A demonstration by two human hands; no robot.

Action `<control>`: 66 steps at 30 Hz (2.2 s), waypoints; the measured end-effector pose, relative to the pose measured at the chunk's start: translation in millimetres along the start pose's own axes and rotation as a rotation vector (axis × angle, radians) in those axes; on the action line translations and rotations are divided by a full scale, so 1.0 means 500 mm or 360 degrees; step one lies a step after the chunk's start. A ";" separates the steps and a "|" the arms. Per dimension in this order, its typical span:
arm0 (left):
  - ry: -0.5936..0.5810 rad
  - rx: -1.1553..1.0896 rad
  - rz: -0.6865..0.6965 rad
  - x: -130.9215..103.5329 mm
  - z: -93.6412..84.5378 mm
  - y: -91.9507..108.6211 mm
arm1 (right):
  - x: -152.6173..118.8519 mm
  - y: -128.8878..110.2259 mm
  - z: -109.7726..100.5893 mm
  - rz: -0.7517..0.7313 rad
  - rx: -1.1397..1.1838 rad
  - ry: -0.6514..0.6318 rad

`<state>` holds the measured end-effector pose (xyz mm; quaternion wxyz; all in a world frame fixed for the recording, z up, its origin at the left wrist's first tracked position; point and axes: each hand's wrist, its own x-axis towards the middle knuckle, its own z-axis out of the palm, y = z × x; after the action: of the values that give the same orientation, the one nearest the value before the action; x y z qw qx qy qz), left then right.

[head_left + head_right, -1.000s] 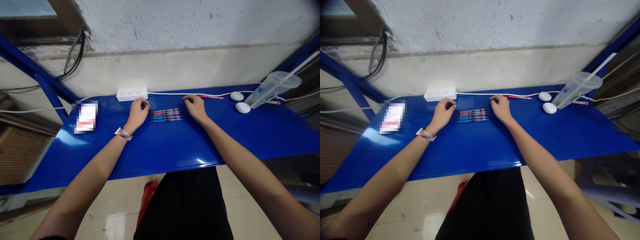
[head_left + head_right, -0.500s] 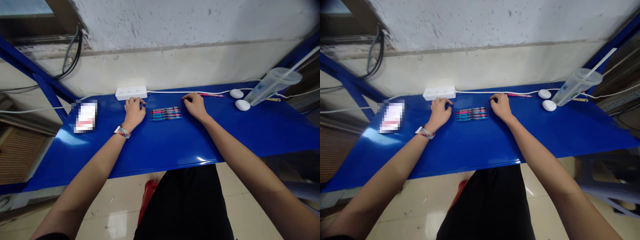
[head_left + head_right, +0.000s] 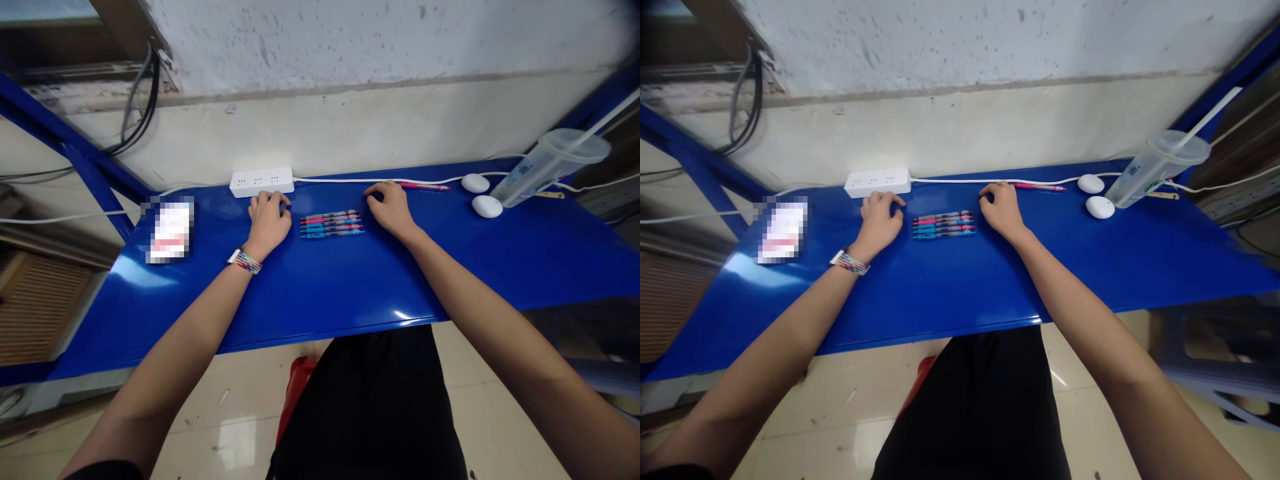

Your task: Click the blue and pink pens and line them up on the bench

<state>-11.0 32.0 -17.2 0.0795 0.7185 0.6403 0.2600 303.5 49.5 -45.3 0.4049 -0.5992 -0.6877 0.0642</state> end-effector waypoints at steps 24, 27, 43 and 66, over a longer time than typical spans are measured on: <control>-0.0033 0.0004 0.0008 -0.002 -0.003 -0.002 | -0.002 -0.009 -0.006 -0.0007 0.0025 -0.0039; -0.0020 -0.0007 0.0014 -0.002 -0.001 -0.004 | -0.003 -0.010 -0.006 0.0007 0.0015 -0.0041; -0.0036 0.0036 0.0003 -0.003 -0.001 0.001 | -0.002 -0.008 -0.007 -0.0021 -0.0007 -0.0062; -0.0015 0.0025 0.0013 -0.005 0.000 0.000 | -0.030 -0.099 -0.044 -0.0354 0.0337 -0.0216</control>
<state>-11.0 29.5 -18.0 0.0757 0.7230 0.6389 0.2518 278.2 14.1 -9.5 0.4230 -0.4676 -0.7649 0.1315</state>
